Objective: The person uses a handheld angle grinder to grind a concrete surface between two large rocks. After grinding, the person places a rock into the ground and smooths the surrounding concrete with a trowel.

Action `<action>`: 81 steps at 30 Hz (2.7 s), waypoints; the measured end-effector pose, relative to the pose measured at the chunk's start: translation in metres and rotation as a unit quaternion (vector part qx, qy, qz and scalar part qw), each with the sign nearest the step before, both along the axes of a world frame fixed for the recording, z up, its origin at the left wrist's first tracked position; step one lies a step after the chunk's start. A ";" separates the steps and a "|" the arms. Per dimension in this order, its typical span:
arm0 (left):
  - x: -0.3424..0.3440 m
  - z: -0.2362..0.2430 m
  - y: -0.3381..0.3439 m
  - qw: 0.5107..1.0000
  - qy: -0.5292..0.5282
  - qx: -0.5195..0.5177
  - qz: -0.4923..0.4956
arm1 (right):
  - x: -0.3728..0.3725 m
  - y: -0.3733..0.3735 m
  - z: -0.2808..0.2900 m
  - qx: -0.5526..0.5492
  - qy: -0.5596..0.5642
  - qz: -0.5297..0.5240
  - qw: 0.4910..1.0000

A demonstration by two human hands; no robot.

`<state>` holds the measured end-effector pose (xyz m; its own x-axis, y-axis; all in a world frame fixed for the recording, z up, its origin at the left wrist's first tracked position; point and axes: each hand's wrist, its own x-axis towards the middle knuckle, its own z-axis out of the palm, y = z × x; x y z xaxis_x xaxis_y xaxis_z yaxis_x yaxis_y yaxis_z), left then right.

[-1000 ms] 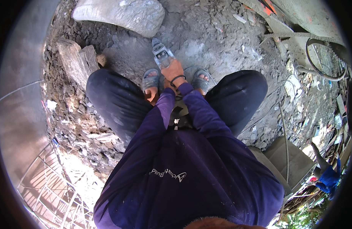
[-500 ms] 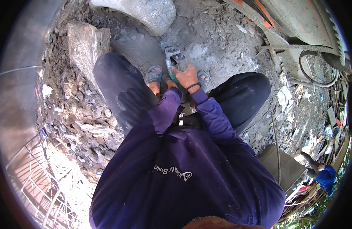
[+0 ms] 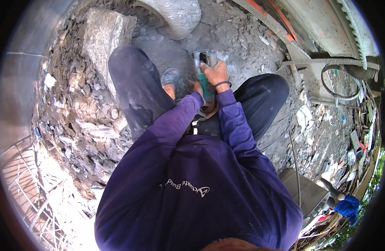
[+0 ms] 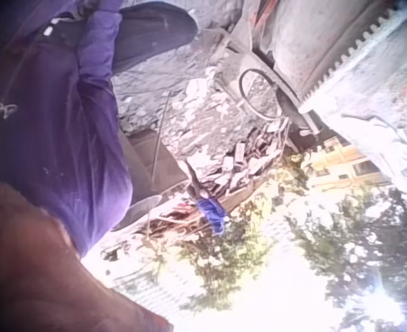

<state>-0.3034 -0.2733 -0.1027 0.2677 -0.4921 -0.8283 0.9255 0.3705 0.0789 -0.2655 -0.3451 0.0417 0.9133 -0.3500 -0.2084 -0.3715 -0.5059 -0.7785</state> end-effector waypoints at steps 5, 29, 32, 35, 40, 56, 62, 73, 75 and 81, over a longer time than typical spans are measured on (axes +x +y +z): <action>0.022 -0.001 -0.006 0.999 0.012 0.022 0.037 | 0.054 -0.010 -0.036 -0.053 0.089 0.017 0.994; 0.038 0.048 -0.032 0.935 0.023 -0.130 0.330 | 0.119 -0.018 -0.003 -0.012 0.108 0.006 0.994; 0.038 0.042 -0.035 0.934 0.033 -0.136 0.330 | 0.120 -0.023 -0.023 -0.049 0.081 0.004 0.995; 0.039 0.045 -0.032 0.940 0.039 -0.124 0.316 | 0.117 -0.024 -0.024 -0.032 0.089 0.015 0.995; 0.038 0.031 -0.033 0.941 0.031 -0.142 0.306 | 0.116 -0.025 -0.038 -0.046 0.089 0.023 0.995; 0.036 -0.030 -0.016 0.955 0.068 -0.047 0.285 | 0.098 -0.007 -0.057 -0.040 0.087 -0.034 0.995; 0.036 -0.053 -0.011 0.960 0.060 -0.054 0.268 | 0.095 -0.018 -0.074 0.052 0.094 -0.069 0.992; 0.072 0.011 -0.020 0.954 -0.107 -0.110 0.257 | 0.165 -0.044 -0.034 0.166 0.105 -0.081 0.977; 0.086 0.017 -0.023 0.949 -0.153 -0.113 0.250 | 0.191 -0.054 -0.018 0.175 0.112 -0.094 0.974; 0.102 0.029 -0.027 0.975 -0.114 -0.069 0.177 | 0.229 -0.098 -0.018 0.222 0.107 -0.117 0.962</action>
<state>-0.2015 -0.3007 -0.0735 0.6099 -0.4382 -0.6603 0.7025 0.6846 0.1945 -0.0360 -0.4430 0.0239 0.7399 -0.3743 -0.5589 -0.6100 -0.0234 -0.7920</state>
